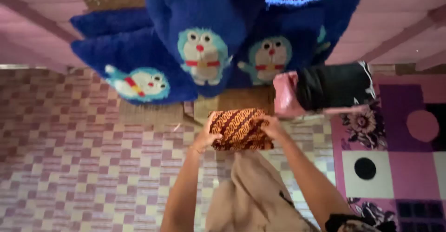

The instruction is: The person is seen collecting various paper crafts and folding a patterned cloth in a home environment.

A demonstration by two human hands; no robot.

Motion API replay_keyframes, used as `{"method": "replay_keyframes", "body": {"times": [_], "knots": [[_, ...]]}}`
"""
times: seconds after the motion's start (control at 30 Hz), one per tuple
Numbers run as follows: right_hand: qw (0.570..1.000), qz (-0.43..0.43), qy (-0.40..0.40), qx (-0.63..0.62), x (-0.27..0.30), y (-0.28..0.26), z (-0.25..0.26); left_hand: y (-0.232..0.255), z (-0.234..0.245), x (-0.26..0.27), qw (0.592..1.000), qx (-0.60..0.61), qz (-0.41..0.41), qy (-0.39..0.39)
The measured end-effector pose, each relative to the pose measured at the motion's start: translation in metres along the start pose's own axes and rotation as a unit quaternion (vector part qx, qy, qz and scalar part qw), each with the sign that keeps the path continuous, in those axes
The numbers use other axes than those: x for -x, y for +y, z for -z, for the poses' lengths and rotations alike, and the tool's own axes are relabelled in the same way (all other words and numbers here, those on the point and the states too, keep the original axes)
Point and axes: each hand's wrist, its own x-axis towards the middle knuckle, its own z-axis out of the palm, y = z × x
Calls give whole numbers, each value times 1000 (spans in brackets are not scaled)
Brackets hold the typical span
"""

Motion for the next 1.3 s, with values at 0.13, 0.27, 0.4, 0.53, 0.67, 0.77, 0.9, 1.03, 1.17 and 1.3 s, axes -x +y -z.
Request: {"method": "replay_keyframes", "body": {"times": [0.13,0.27,0.4,0.53,0.67,0.77,0.9,1.03,1.17,1.3], "knots": [[987,-138,52,59,-42,16,-45,-30,-7,-55,971,-158,170,55],[973,-208,82,50,-86,47,-63,-107,-13,-100,958,-260,73,100],[962,-161,182,121,-112,96,-89,-161,-18,-125,970,-233,26,63],[967,-110,148,175,-120,155,-126,-141,-38,-141,883,-423,195,-53],[980,-115,85,135,-136,175,-143,-181,-32,-158,794,-502,324,-113],[977,-155,76,128,-130,159,-144,-173,-29,-162,755,-563,318,-115],[969,-157,83,172,-105,154,-157,-117,-44,-136,702,-628,307,-134],[962,-260,83,1,-11,108,-155,-100,-63,-97,663,-659,266,-236],[944,-287,161,-32,93,118,-153,-78,-121,-55,636,-677,186,-321],[866,-347,342,-111,226,91,-124,-84,-200,-7,605,-675,-89,-414]]}}
